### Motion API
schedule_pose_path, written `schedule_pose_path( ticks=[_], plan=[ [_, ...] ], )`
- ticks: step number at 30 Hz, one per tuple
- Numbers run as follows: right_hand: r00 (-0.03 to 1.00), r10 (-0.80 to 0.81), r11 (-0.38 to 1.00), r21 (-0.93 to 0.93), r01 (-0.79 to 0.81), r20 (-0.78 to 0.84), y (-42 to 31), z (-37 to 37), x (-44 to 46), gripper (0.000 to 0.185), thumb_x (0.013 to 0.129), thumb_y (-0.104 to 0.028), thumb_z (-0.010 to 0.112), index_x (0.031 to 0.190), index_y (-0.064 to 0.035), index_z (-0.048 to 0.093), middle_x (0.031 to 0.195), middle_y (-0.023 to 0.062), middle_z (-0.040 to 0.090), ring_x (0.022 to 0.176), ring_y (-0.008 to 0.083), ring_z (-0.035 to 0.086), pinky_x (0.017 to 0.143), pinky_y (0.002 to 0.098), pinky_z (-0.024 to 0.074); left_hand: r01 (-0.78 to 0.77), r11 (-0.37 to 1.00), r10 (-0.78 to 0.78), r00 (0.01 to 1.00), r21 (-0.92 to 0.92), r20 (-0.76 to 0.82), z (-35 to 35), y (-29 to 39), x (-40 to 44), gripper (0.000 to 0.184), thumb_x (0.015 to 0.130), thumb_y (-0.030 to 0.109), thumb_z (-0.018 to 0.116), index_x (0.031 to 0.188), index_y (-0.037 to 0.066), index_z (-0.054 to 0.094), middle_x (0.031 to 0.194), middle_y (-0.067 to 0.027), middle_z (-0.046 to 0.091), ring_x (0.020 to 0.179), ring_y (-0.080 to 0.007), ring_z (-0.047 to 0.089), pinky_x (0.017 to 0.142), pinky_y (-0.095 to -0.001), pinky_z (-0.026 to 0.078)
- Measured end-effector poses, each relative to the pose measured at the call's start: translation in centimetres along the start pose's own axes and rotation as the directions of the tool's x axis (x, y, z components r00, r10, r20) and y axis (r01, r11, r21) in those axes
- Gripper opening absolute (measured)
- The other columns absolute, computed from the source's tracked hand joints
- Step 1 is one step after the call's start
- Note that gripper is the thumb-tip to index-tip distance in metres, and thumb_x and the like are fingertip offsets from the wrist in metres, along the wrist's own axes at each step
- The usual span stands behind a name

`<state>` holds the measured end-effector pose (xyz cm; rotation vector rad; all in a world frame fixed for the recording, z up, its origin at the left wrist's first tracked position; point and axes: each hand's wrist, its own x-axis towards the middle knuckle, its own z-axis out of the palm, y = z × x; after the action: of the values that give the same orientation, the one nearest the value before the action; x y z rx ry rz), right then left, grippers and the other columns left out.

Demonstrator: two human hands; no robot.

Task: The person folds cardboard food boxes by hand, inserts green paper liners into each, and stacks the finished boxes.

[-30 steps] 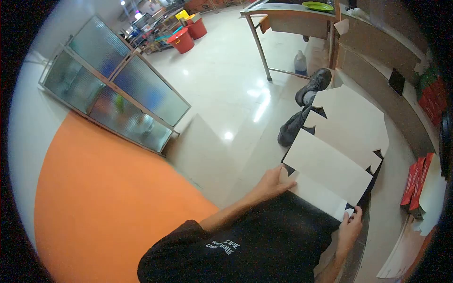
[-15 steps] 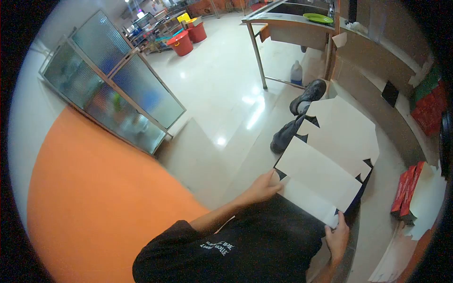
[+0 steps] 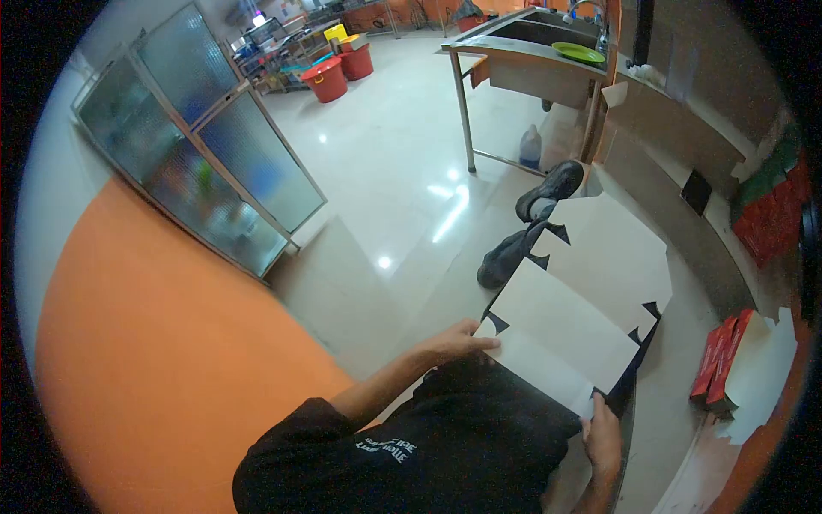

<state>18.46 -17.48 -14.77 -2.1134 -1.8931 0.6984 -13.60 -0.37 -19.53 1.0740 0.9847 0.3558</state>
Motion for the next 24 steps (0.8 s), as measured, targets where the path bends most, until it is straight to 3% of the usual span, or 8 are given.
schedule_pose_path(
  ticks=[2,5,11,13,17,19,21,24],
  plan=[
    [0.998,-0.022,0.999,-0.032,0.020,-0.053,-0.1,0.3,-0.2,0.049,0.075,0.000,0.064,0.120,0.0002,0.045,0.096,0.0234,0.057,0.090,0.0413,0.056,0.076,0.0463,0.0447,-0.027,0.997,0.029,0.999,-0.066,0.028,0.5,1.0,-0.9,0.034,0.085,0.026,0.066,0.097,-0.005,0.058,0.084,-0.0098,0.065,0.076,-0.0162,0.065,0.067,-0.0279,0.050],
    [0.998,0.000,0.995,-0.103,0.007,0.068,-0.6,-0.9,-0.3,0.057,0.076,-0.006,0.066,0.126,0.0006,0.040,0.101,0.0254,0.056,0.091,0.0427,0.057,0.077,0.0470,0.0475,-0.007,0.999,0.009,1.000,-0.052,0.027,0.4,1.7,-1.4,0.034,0.086,0.026,0.065,0.097,-0.005,0.056,0.087,-0.0110,0.065,0.079,-0.0169,0.066,0.067,-0.0276,0.051],
    [0.999,-0.039,0.994,-0.100,0.040,0.014,-1.4,-1.2,0.0,0.054,0.075,-0.008,0.068,0.123,-0.0017,0.044,0.102,0.0230,0.056,0.091,0.0413,0.058,0.076,0.0463,0.0477,-0.035,0.996,0.031,0.998,0.077,0.047,0.7,2.8,-1.5,0.045,0.086,0.031,0.065,0.114,-0.002,0.052,0.093,-0.0084,0.064,0.075,-0.0143,0.063,0.069,-0.0264,0.050],
    [0.997,-0.078,0.992,-0.103,0.079,0.016,-1.6,-1.1,0.4,0.052,0.076,-0.010,0.068,0.121,-0.0023,0.045,0.103,0.0220,0.057,0.092,0.0405,0.058,0.077,0.0458,0.0480,0.029,0.980,-0.001,0.990,0.199,-0.140,1.4,3.6,-2.4,0.046,0.086,0.031,0.065,0.115,-0.001,0.050,0.091,-0.0090,0.063,0.075,-0.0156,0.062,0.067,-0.0281,0.051],
    [0.996,-0.083,0.987,-0.141,0.079,-0.023,-0.2,0.0,0.3,0.046,0.079,-0.017,0.066,0.118,-0.0031,0.048,0.102,0.0195,0.059,0.092,0.0386,0.060,0.077,0.0445,0.0497,-0.011,0.937,0.079,0.980,0.350,-0.182,1.4,2.7,-1.7,0.057,0.083,0.037,0.067,0.121,0.001,0.045,0.086,-0.0109,0.061,0.070,-0.0181,0.061,0.060,-0.0332,0.051],
    [0.999,-0.029,0.986,-0.163,0.026,-0.016,-0.9,-0.5,0.1,0.045,0.080,-0.019,0.065,0.119,-0.0046,0.048,0.102,0.0188,0.059,0.090,0.0378,0.061,0.076,0.0444,0.0502,0.123,0.907,-0.045,0.979,0.402,-0.197,1.1,4.0,-1.4,0.073,0.077,0.043,0.072,0.127,0.000,0.040,0.086,-0.0126,0.060,0.071,-0.0192,0.060,0.059,-0.0328,0.051],
    [1.000,-0.005,0.990,-0.144,0.005,-0.004,-0.7,-0.8,-0.2,0.049,0.081,-0.022,0.067,0.123,-0.0071,0.048,0.097,0.0185,0.062,0.085,0.0366,0.062,0.073,0.0440,0.0508,0.050,0.841,0.142,0.940,0.538,-0.310,0.8,5.4,-1.7,0.069,0.078,0.042,0.070,0.121,-0.005,0.045,0.085,-0.0182,0.062,0.071,-0.0198,0.063,0.061,-0.0330,0.051],
    [0.994,0.070,0.990,0.116,-0.079,0.086,0.0,-3.1,0.0,0.052,0.080,-0.024,0.068,0.124,-0.0049,0.048,0.090,0.0186,0.065,0.080,0.0357,0.064,0.071,0.0426,0.0515,-0.115,0.848,0.345,0.860,0.518,-0.375,0.7,7.7,-0.2,0.067,0.077,0.042,0.071,0.119,-0.006,0.048,0.088,-0.0214,0.063,0.081,-0.0236,0.064,0.068,-0.0361,0.052]
  ],
)
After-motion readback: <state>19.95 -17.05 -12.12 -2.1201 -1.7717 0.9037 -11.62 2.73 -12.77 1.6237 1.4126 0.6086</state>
